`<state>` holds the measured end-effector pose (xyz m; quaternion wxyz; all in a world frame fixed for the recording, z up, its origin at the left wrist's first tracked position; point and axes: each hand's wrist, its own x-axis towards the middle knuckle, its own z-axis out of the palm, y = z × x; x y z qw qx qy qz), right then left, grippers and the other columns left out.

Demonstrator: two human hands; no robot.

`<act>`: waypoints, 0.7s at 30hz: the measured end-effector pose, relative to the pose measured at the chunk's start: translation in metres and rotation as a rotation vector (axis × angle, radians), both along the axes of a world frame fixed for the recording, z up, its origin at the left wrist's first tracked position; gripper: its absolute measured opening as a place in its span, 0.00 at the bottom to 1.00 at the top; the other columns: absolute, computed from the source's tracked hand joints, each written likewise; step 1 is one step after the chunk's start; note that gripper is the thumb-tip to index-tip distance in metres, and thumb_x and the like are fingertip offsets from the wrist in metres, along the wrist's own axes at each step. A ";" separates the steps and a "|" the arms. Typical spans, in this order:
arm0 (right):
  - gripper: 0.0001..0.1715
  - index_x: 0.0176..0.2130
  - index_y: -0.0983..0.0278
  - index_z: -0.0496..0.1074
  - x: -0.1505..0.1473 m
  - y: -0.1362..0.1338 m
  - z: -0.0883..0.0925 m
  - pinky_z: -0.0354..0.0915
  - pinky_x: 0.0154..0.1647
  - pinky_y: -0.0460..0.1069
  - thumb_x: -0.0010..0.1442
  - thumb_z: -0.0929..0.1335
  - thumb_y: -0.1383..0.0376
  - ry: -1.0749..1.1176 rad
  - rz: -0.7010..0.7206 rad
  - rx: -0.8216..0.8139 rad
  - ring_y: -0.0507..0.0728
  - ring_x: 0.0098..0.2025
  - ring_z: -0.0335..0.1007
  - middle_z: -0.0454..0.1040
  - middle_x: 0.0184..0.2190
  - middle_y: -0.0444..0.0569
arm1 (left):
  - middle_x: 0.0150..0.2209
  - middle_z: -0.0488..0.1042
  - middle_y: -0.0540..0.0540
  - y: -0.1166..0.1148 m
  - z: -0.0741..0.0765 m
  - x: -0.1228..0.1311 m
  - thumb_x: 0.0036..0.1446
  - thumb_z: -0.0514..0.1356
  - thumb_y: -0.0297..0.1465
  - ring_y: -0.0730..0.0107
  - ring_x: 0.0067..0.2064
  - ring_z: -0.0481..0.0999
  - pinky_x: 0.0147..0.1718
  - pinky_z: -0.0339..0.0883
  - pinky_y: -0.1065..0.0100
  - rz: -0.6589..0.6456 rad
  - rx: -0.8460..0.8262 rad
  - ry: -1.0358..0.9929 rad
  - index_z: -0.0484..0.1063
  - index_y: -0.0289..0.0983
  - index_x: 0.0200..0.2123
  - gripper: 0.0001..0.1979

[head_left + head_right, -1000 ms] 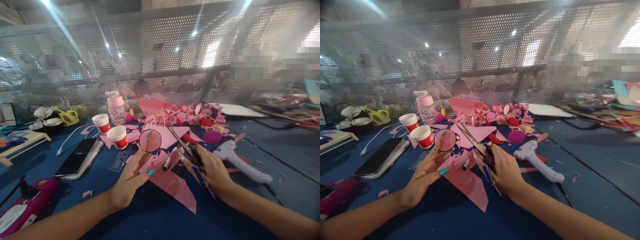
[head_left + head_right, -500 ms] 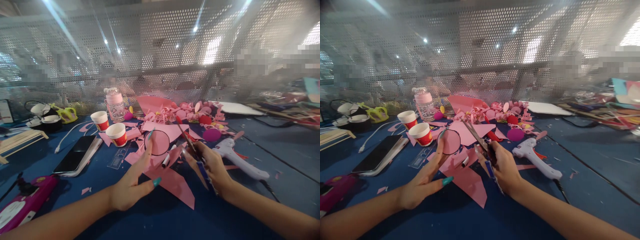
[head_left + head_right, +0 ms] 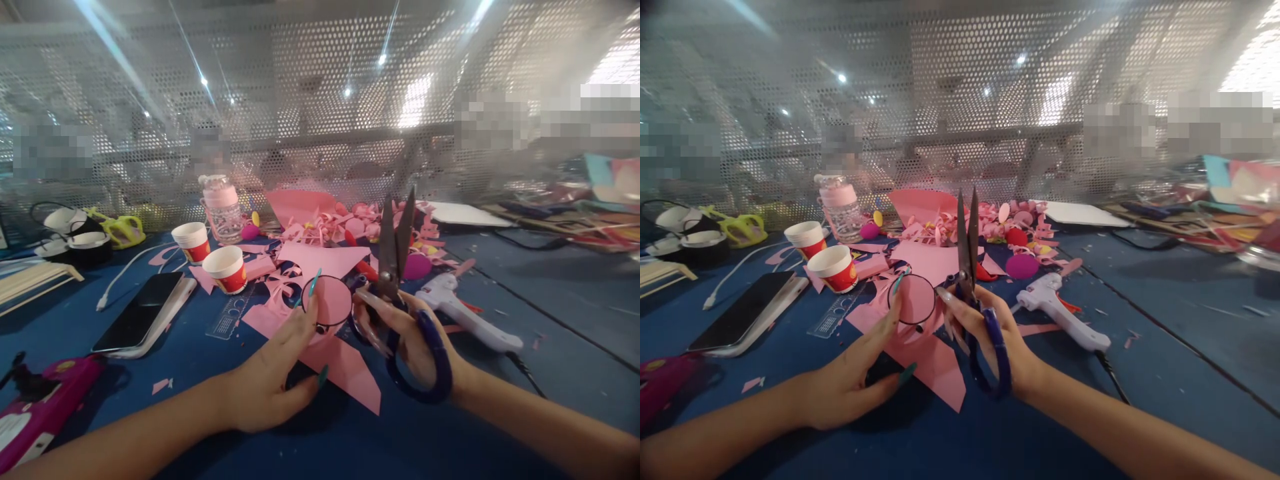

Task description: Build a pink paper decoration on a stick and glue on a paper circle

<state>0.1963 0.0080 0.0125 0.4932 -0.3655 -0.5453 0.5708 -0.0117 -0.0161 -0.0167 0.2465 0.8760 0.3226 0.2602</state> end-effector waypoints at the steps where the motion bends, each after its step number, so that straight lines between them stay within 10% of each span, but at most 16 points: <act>1: 0.14 0.24 0.65 0.65 0.000 0.000 0.000 0.53 0.16 0.41 0.52 0.69 0.57 -0.014 -0.004 0.003 0.45 0.17 0.53 0.61 0.17 0.39 | 0.65 0.29 0.48 -0.001 0.000 0.000 0.54 0.55 0.24 0.53 0.64 0.34 0.59 0.40 0.48 0.001 0.005 0.004 0.17 0.47 0.59 0.47; 7: 0.16 0.27 0.63 0.68 -0.002 0.000 0.008 0.64 0.25 0.42 0.37 0.75 0.65 -0.103 -0.095 0.074 0.48 0.24 0.64 0.67 0.21 0.40 | 0.65 0.33 0.47 -0.002 0.002 0.001 0.52 0.56 0.22 0.53 0.64 0.38 0.59 0.42 0.51 -0.026 0.070 -0.039 0.22 0.47 0.61 0.47; 14: 0.15 0.32 0.62 0.67 0.001 0.005 -0.005 0.66 0.30 0.45 0.43 0.72 0.63 -0.242 -0.117 0.156 0.52 0.29 0.68 0.70 0.26 0.44 | 0.65 0.43 0.54 0.000 0.009 -0.002 0.51 0.55 0.19 0.61 0.64 0.40 0.60 0.43 0.56 -0.003 0.049 -0.217 0.38 0.52 0.62 0.42; 21: 0.04 0.28 0.64 0.64 0.005 0.012 -0.004 0.59 0.25 0.46 0.49 0.65 0.65 -0.841 -0.255 0.328 0.54 0.26 0.67 0.71 0.23 0.46 | 0.64 0.47 0.49 0.012 -0.003 0.003 0.55 0.53 0.24 0.59 0.63 0.50 0.60 0.47 0.55 0.315 -0.259 -0.579 0.49 0.47 0.61 0.32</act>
